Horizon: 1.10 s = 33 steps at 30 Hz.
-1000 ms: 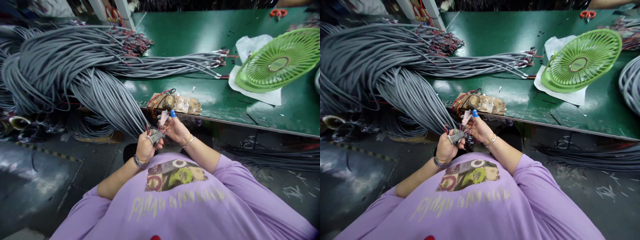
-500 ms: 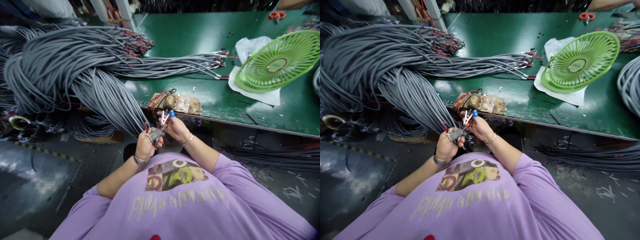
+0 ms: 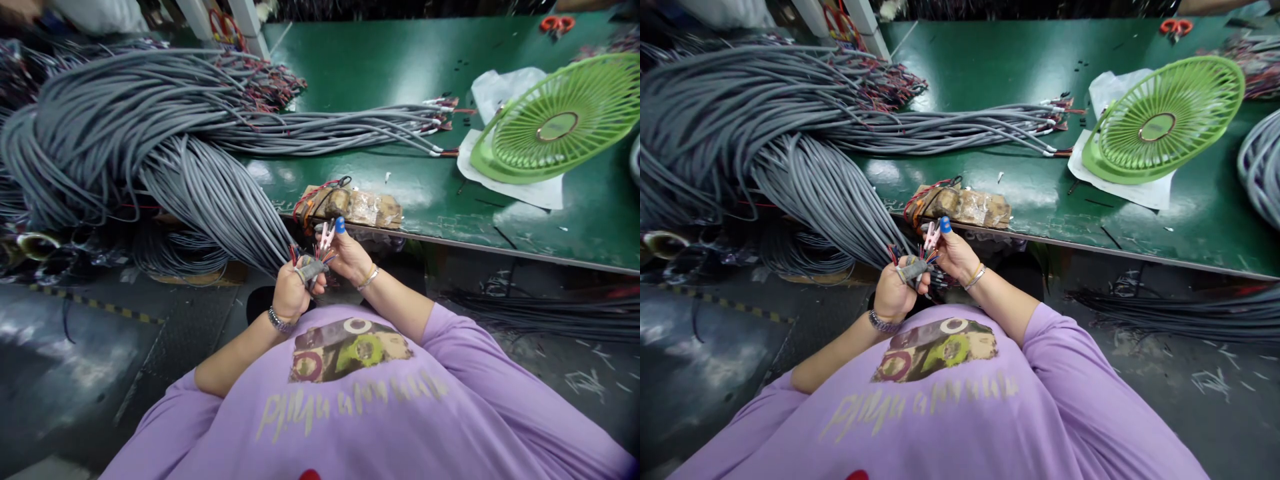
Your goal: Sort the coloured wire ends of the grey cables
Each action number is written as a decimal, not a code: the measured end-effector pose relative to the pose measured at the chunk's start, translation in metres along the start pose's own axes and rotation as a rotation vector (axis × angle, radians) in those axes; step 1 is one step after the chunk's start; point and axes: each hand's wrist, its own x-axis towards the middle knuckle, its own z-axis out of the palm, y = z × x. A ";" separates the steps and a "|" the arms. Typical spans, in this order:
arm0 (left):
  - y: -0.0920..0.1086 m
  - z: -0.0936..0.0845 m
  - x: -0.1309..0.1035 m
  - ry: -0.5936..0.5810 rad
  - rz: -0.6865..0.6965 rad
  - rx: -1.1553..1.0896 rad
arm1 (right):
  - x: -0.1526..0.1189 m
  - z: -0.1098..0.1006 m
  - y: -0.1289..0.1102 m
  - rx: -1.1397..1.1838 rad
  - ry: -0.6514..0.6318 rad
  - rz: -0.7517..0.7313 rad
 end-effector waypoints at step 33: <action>-0.008 0.008 -0.004 0.113 0.111 -0.063 | -0.010 -0.006 -0.004 -0.109 -0.043 -0.011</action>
